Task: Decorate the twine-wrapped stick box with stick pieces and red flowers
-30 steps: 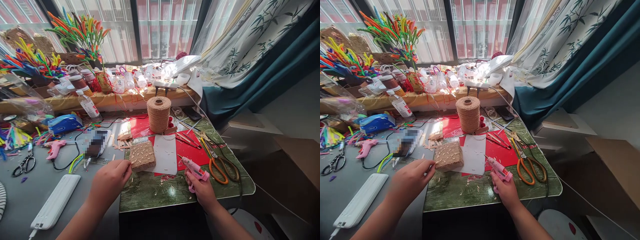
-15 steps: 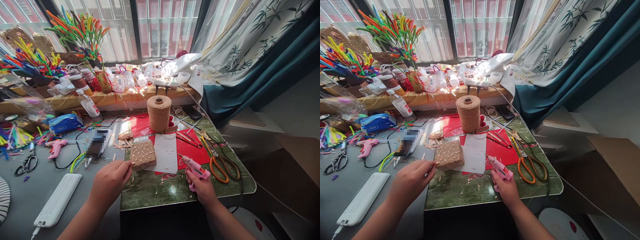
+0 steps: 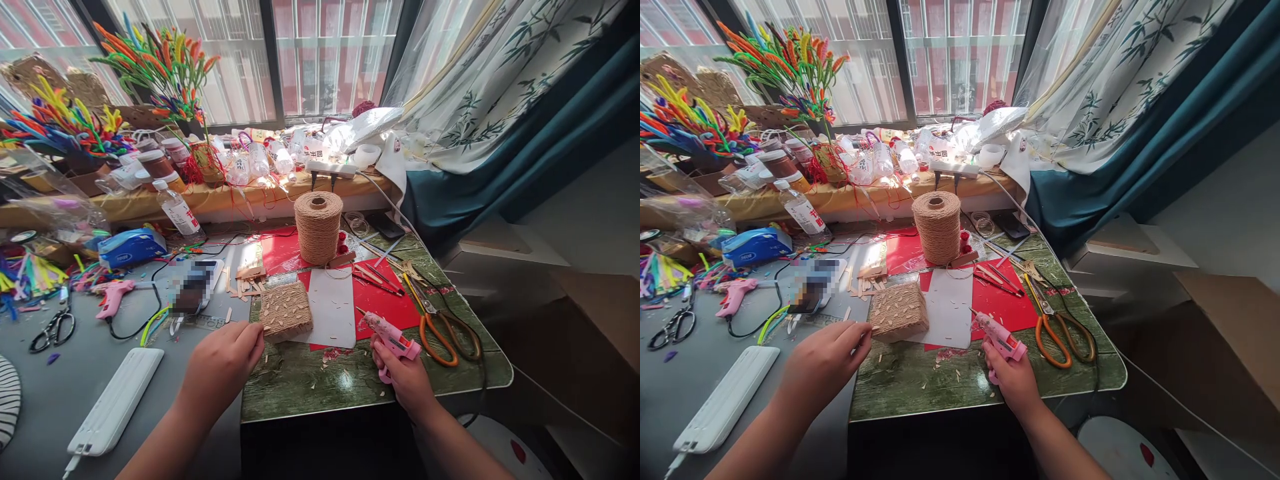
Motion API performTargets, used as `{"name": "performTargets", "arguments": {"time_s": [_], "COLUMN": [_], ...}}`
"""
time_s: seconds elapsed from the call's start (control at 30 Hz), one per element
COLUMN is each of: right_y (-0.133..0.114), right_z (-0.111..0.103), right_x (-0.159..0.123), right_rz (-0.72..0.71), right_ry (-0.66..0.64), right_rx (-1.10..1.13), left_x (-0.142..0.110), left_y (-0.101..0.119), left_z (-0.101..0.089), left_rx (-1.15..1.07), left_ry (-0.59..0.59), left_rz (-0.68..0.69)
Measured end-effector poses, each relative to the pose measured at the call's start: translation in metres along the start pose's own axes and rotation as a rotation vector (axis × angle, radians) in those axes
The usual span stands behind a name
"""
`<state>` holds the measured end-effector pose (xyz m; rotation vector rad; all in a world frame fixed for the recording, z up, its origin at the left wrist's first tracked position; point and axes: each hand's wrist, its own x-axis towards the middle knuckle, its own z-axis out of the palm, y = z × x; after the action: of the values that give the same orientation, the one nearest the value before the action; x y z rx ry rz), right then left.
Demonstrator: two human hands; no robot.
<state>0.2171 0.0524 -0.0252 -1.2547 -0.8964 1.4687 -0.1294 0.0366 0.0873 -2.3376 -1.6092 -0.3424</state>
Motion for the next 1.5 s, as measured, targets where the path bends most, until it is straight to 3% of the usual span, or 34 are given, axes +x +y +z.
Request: {"name": "performTargets", "arguments": {"time_s": [0.33,1.0,1.5], "right_y": [-0.004,-0.002,-0.003], "right_z": [0.0,0.001,0.0], "right_x": [0.0,0.0,0.0], "right_rz": [-0.058,-0.016,-0.049], "right_ry": [0.009,0.003,0.01], "right_rx": [-0.066,-0.042,-0.062], "left_x": [-0.001,0.013,0.013], "left_y": [0.0,0.004,0.005], "left_z": [0.001,-0.001,-0.003], "left_rx": [-0.018,-0.228,-0.328], "left_ry": [-0.011,-0.061,-0.107], "left_rz": [0.0,-0.258,-0.319]}}
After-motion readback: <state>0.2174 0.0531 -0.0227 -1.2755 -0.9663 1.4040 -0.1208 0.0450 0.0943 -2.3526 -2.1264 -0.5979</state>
